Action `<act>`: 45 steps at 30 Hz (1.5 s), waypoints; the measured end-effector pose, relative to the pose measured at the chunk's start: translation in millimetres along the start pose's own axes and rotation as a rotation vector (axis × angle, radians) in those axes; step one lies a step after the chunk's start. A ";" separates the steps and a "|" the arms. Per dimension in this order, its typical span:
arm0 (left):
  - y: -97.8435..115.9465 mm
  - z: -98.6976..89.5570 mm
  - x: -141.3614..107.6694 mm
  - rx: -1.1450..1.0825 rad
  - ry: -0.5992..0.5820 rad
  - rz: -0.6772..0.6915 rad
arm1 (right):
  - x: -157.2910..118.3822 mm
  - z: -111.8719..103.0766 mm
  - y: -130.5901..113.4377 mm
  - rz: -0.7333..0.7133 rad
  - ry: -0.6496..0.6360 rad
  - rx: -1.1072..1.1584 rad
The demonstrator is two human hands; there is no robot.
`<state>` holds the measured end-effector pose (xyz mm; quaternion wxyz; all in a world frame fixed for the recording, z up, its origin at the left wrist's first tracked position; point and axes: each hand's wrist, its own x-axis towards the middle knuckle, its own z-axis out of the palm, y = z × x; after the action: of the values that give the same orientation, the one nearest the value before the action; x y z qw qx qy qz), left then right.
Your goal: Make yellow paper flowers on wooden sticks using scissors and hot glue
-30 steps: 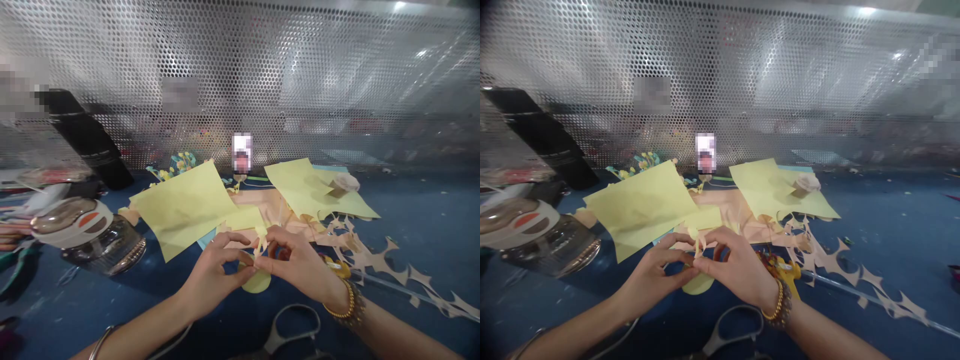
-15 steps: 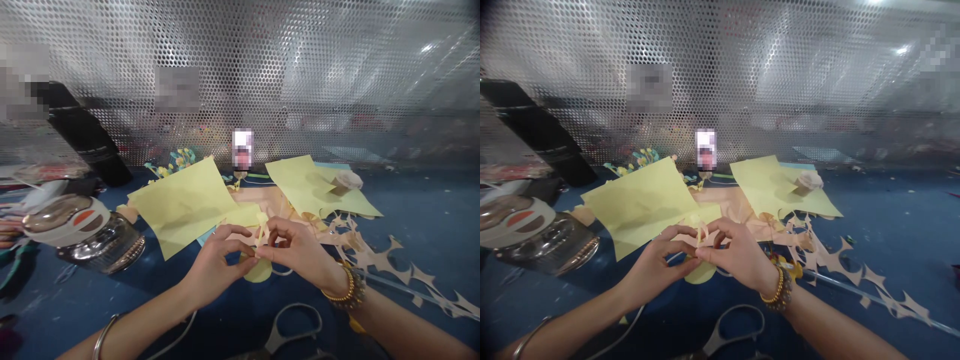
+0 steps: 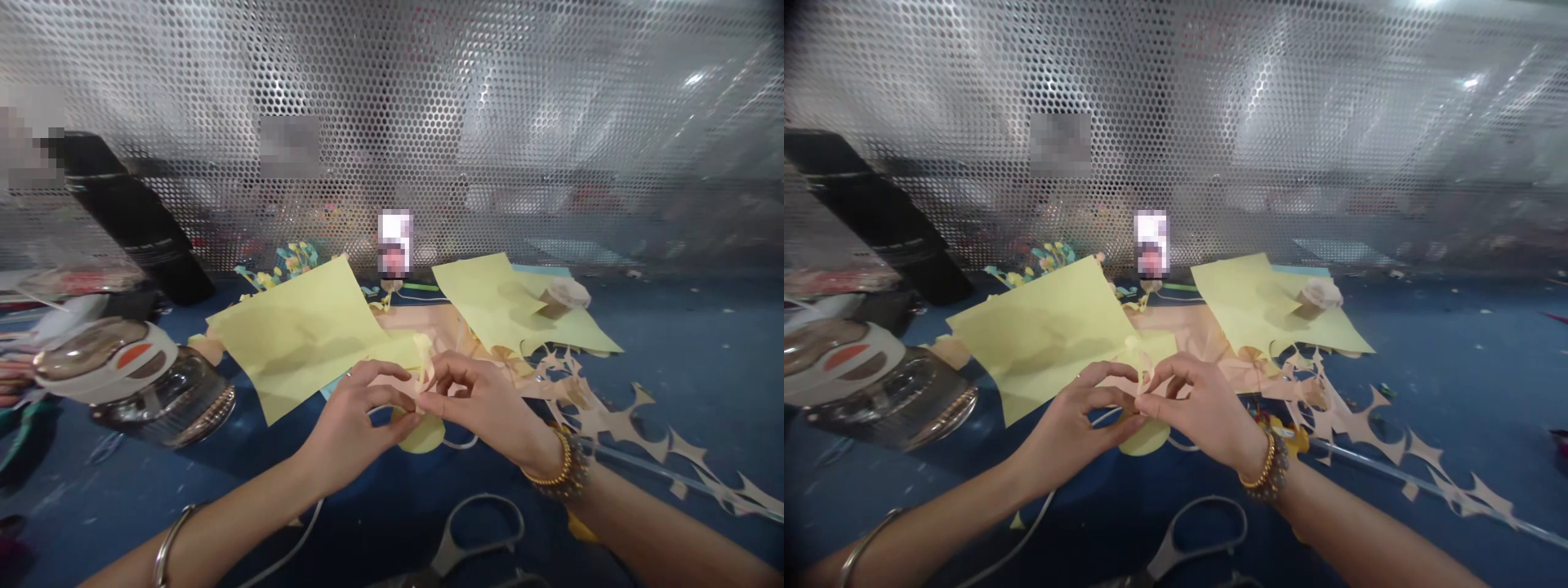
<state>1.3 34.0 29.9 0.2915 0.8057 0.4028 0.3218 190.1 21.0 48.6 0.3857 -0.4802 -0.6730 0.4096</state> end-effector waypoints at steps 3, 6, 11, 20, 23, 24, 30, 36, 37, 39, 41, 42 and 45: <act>1.1 -0.3 -0.2 0.015 -0.002 0.003 | 0.3 -0.3 -2.1 -0.021 0.018 -0.033; 3.0 -3.6 0.5 0.026 -0.012 -0.002 | 2.3 -2.1 -3.7 -0.028 0.023 -0.045; -13.0 -18.2 9.7 0.123 -0.012 0.009 | 7.7 -11.3 -1.4 -0.062 0.088 -0.071; -88.4 -25.1 32.8 0.594 -0.034 -0.032 | 13.3 -17.4 3.4 -0.016 0.151 -0.142; -91.5 -23.9 35.4 0.647 -0.044 -0.031 | 14.5 -18.2 3.7 -0.005 0.153 -0.152; -90.6 -24.3 35.9 0.658 -0.053 -0.025 | 14.8 -18.6 3.9 -0.001 0.151 -0.155; -84.4 -29.6 37.8 0.689 -0.107 0.007 | 17.0 -20.9 2.5 0.000 0.134 -0.167; -86.9 -28.6 36.1 0.704 -0.068 -0.004 | 24.4 -18.8 0.5 0.023 0.146 -0.146; -86.4 -28.7 35.5 0.705 -0.048 -0.018 | 26.0 -18.1 0.6 0.034 0.147 -0.140; -83.8 -30.1 35.1 0.706 0.018 -0.058 | 29.6 -17.0 0.9 0.043 0.146 -0.133; -80.1 -34.0 36.3 0.701 0.123 -0.111 | 33.9 -16.4 1.1 0.032 0.139 -0.136; -78.2 -37.0 37.5 0.692 0.186 -0.138 | 36.6 -16.2 1.2 0.020 0.136 -0.140; -73.8 -49.2 42.4 0.630 0.356 -0.209 | 46.7 -14.9 1.4 -0.014 0.126 -0.140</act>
<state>-49.9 117.2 18.8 -0.0138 0.7418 0.6066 0.2857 192.9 68.9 58.6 0.3956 -0.5263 -0.6775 0.3278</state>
